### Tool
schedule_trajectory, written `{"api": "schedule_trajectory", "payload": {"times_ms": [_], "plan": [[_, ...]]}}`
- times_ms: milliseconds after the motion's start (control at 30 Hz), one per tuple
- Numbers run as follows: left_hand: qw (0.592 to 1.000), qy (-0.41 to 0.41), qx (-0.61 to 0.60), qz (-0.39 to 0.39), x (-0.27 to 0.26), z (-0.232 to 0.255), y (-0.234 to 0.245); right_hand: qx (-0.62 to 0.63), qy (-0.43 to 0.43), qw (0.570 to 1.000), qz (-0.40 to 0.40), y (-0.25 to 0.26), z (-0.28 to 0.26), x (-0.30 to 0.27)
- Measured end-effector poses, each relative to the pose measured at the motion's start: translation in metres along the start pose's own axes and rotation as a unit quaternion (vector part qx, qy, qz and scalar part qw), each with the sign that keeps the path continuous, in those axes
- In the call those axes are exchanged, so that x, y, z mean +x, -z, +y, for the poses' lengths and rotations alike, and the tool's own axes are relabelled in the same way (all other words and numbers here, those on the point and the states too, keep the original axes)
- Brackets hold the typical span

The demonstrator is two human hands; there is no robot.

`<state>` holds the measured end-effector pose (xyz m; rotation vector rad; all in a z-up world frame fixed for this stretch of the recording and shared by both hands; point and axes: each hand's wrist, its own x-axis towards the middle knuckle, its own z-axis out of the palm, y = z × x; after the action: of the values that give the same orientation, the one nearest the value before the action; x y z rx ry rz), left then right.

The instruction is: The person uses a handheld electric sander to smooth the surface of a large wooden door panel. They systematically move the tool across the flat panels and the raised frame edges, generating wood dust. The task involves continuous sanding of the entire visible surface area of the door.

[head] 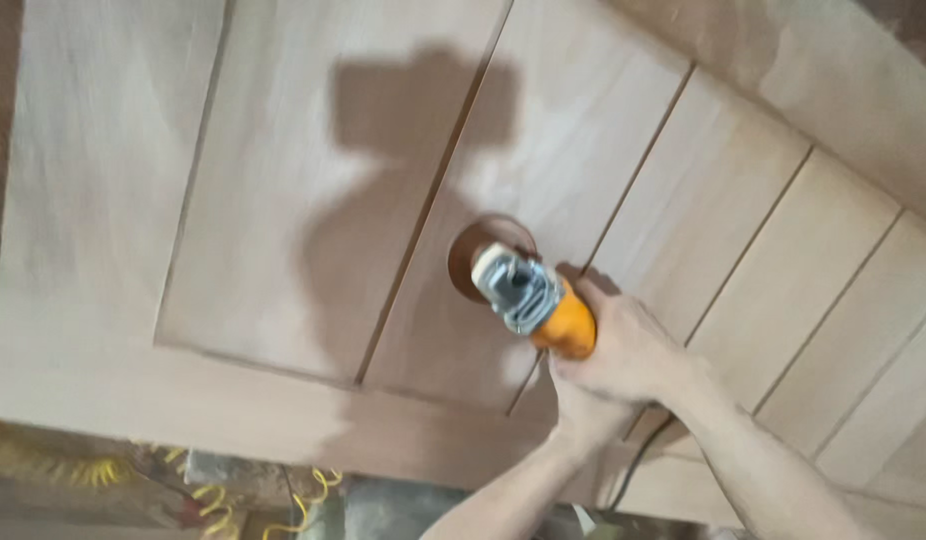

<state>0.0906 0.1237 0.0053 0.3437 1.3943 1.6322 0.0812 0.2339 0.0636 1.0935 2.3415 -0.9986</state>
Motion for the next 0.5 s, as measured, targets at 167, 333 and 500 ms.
{"api": "schedule_trajectory", "payload": {"times_ms": [167, 333, 500], "plan": [[0.997, 0.001, -0.050, -0.055, 0.032, 0.001, -0.031, 0.072, -0.096, 0.993, 0.018, 0.035, 0.042, 0.008], [0.983, -0.004, 0.075, -0.168, 0.084, -0.001, -0.046, 0.128, -0.159, 0.976, 0.077, 0.063, 0.075, 0.028], [0.962, -0.043, 0.190, -0.193, 0.109, 0.033, -0.021, 0.208, -0.097, 0.955, 0.186, 0.055, 0.061, 0.027]]}}
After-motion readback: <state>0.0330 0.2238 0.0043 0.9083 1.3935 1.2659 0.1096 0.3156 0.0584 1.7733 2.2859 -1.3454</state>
